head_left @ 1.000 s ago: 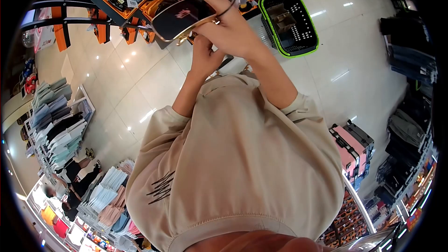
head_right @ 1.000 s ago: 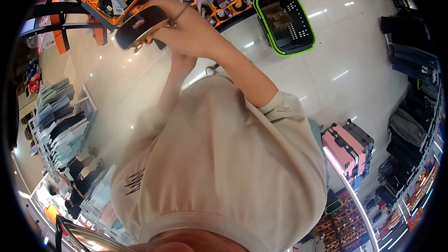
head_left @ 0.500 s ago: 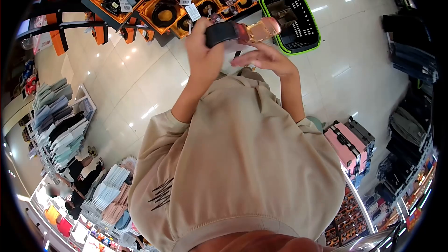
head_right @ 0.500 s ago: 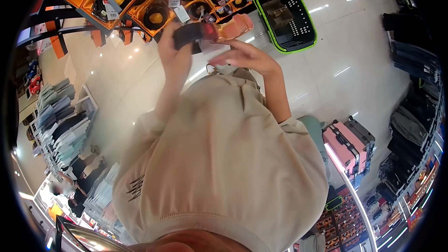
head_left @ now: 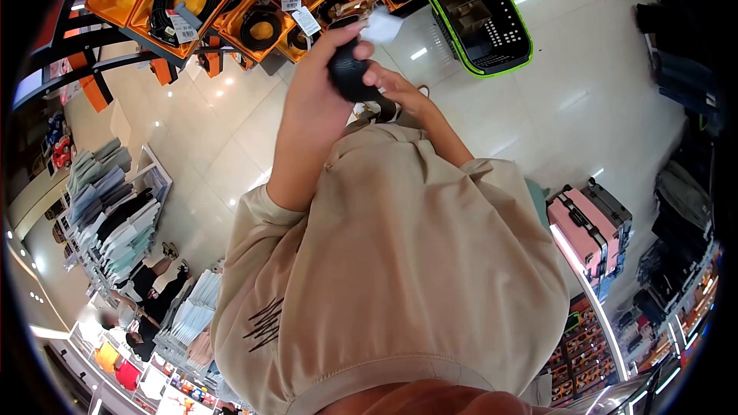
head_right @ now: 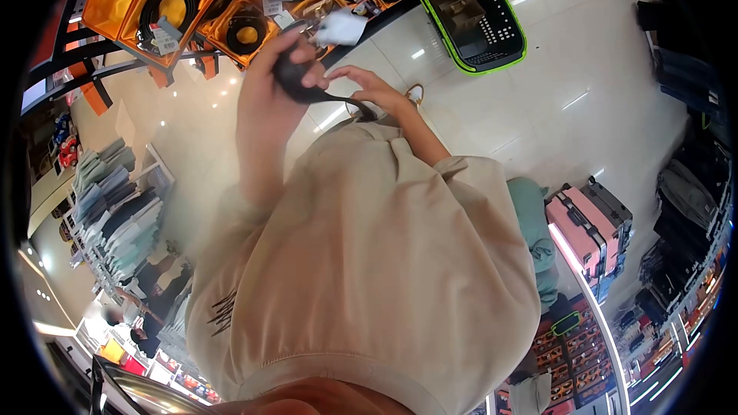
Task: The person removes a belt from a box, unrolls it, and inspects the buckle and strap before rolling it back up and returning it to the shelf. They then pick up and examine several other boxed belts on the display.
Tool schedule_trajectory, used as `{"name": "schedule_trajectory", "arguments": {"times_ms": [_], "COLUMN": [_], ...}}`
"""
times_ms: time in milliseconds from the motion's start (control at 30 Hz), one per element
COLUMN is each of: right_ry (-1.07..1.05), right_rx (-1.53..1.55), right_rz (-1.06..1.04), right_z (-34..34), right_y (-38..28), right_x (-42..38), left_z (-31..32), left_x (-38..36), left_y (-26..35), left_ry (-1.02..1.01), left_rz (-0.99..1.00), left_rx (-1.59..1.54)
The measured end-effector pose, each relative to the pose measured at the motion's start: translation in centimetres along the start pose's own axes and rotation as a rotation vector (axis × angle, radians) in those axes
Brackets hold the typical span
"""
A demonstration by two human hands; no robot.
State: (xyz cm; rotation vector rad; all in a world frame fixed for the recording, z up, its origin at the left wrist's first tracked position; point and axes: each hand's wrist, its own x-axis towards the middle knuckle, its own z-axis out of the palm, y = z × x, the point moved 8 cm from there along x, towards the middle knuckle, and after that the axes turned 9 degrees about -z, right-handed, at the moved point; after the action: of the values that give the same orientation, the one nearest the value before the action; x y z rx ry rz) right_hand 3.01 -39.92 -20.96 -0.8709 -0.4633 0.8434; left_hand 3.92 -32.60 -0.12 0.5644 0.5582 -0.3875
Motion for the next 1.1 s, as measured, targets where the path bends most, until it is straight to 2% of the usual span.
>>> {"name": "schedule_trajectory", "arguments": {"times_ms": [33,67,167,200,300,367,433,500,567,600,633,667,700,733,767,833,1000,1100], "right_ry": [-0.035,-0.061,-0.092,-0.165,-0.325,-0.312,-0.292,-0.266,-0.265,-0.132,0.018,0.106,0.189,0.218,0.350,0.401,0.351,0.218], "right_rx": [0.110,0.050,0.059,-0.012,-0.094,-0.157,-0.227,-0.496,-0.726,-0.681,-0.610,-0.822,-0.897,-0.875,-0.814,-0.615,-0.740,-0.849], "right_rz": [0.063,0.064,-0.012,0.011,0.059,0.151,0.262,0.368,0.423,0.329,0.401,0.247,0.195,0.220,0.126,-0.013,-0.123,-0.136], "right_z": [0.6,0.6,0.8,-0.4,-1.2,-3.1,-4.2,-5.8,-8.7,-10.3,-12.5,-14.4,-16.4,-17.2,-18.9,-17.9,-8.4,-3.0], "right_y": [0.5,0.6,0.8,3.2,3.8,4.3,4.0,4.2,5.2,4.5,4.5,2.6,2.1,0.7,0.4,-3.2,-12.4,-14.5], "right_x": [0.1,0.5,0.6,0.4,-0.9,-2.0,-3.3,-4.2,-4.9,-4.9,-5.6,-5.4,-5.7,-5.8,-6.3,-5.3,-1.7,-0.4], "left_z": [0.5,0.6,0.9,0.9,0.5,-0.8,-2.5,-3.5,-5.3,-6.1,-6.8,-7.5,-8.4,-9.3,-9.6,-10.4,-11.4,-11.5], "left_x": [-0.4,-0.6,-1.5,-1.8,-2.6,-3.3,-4.2,-4.9,-5.7,-5.9,-6.0,-6.3,-6.6,-6.6,-6.6,-6.2,-4.7,-3.3], "left_y": [0.1,0.2,1.4,1.9,3.6,5.3,7.3,8.8,10.4,10.9,11.2,11.5,11.7,11.7,11.5,11.3,9.3,6.2], "left_ry": [-0.081,-0.194,-0.371,-0.371,-0.417,-0.508,-0.515,-0.535,-0.533,-0.534,-0.506,-0.475,-0.443,-0.424,-0.444,-0.462,-0.159,0.109], "left_rz": [-0.049,-0.108,0.005,0.063,0.218,0.300,0.389,0.391,0.441,0.470,0.506,0.544,0.586,0.616,0.623,0.609,0.656,0.599], "left_rx": [-0.088,-0.204,-0.347,-0.363,-0.439,-0.523,-0.570,-0.682,-0.695,-0.700,-0.685,-0.669,-0.652,-0.622,-0.640,-0.593,-0.172,0.040]}}
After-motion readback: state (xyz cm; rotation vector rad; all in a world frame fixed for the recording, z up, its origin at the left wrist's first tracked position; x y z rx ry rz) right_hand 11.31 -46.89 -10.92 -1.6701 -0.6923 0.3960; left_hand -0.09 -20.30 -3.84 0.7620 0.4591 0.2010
